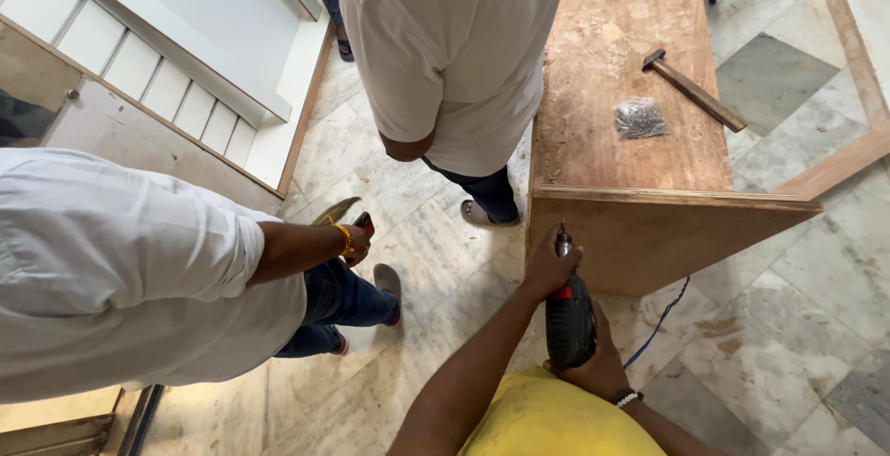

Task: The person uses a power drill to create holes in wooden boards while holding them together by hand on a workbench.

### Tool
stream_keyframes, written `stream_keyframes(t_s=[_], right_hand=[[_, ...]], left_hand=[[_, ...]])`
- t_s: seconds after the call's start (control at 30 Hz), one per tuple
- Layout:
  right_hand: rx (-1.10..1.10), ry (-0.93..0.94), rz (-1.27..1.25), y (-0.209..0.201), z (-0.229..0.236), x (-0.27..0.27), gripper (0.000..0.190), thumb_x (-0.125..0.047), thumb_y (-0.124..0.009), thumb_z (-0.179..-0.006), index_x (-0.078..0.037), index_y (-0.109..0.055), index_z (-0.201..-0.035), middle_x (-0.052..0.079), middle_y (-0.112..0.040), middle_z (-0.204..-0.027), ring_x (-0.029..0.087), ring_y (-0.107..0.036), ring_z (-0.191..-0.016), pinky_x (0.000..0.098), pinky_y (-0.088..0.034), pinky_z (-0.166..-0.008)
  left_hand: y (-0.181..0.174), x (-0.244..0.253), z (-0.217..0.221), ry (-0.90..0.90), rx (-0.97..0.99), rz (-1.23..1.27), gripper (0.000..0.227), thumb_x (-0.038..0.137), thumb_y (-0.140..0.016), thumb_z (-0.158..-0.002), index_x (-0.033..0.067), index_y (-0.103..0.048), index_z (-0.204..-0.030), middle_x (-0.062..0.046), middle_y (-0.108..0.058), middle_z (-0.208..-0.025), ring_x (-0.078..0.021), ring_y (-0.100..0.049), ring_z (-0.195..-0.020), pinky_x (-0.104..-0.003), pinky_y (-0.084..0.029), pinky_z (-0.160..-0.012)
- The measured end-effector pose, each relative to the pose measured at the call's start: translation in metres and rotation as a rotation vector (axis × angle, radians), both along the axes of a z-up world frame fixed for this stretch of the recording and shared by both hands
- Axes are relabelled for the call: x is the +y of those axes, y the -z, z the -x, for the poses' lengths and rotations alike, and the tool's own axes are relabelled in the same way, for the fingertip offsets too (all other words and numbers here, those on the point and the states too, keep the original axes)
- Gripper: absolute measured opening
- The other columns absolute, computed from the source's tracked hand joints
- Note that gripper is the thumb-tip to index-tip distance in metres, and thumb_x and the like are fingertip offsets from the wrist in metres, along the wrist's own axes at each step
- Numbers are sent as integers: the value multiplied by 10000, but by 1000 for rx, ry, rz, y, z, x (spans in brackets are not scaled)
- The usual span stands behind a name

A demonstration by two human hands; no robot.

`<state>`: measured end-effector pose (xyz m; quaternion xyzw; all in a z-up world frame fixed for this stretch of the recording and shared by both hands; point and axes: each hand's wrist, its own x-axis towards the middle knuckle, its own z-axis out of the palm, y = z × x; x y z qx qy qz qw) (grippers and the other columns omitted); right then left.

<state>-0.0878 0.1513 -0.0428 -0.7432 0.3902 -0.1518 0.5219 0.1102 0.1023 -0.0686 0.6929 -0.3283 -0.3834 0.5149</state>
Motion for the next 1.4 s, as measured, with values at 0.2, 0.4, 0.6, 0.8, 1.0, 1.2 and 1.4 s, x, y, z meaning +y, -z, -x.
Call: stream_keyframes(t_s=[0.2,0.4,0.6,0.8,1.0,1.2,1.4], right_hand=[[24,43,-31,-6,-1,2,1425,-398,-972,-470,-216,-111,-1592,196,-557,-1386,308,-661,-1202,413,-571,-967],[54,68,-61,-11,-2,2,1436,-358,-975,-447,-234,-119,-1594,193,-543,-1397,320,-640,-1228,424,-565,-972],[109,58,-48,-10,-2,3,1420,-314,-966,-463,-226,-103,-1587,181,-513,-1432,321,-611,-1257,419,-543,-996],[-13,44,-15,0,0,1,1391,-292,-956,-482,-190,-119,-1587,188,-475,-1454,312,-580,-1281,412,-536,-994],[-119,0,-43,4,0,1,1394,-248,-968,-494,-161,-111,-1590,184,-413,-1492,309,-501,-1352,423,-491,-1057],[-141,-79,-68,1,2,-4,1479,-249,-988,-496,-130,6,-1583,188,-357,-1514,302,-454,-1378,413,-475,-1074],[-148,-76,-315,16,26,-13,1461,-232,-925,-528,-219,9,-1651,140,-236,-1603,289,-502,-1345,424,-549,-1008]], left_hand=[[-6,32,15,-29,104,-115,801,419,-789,-837,64,-437,-1463,-137,-627,-1157,-245,-675,-987,-385,-573,-823],[-24,91,44,46,475,8,665,289,-868,-757,102,-494,-1274,-95,-645,-1122,-193,-683,-999,-349,-597,-883],[-32,101,54,42,639,-24,497,212,-858,-777,37,-610,-1170,-85,-692,-1013,-187,-700,-881,-348,-603,-793],[-31,95,62,-99,578,-63,441,131,-843,-727,12,-638,-1099,-91,-716,-936,-191,-705,-781,-341,-610,-719],[-32,91,59,-101,527,-117,431,122,-830,-690,22,-642,-1065,-99,-714,-909,-203,-704,-756,-351,-608,-696],[-41,91,58,-96,559,-148,442,124,-830,-680,16,-637,-1063,-94,-712,-905,-213,-707,-766,-356,-613,-713],[-51,92,57,-59,617,-126,424,148,-796,-692,36,-643,-1071,-103,-734,-919,-216,-723,-779,-353,-625,-723]])
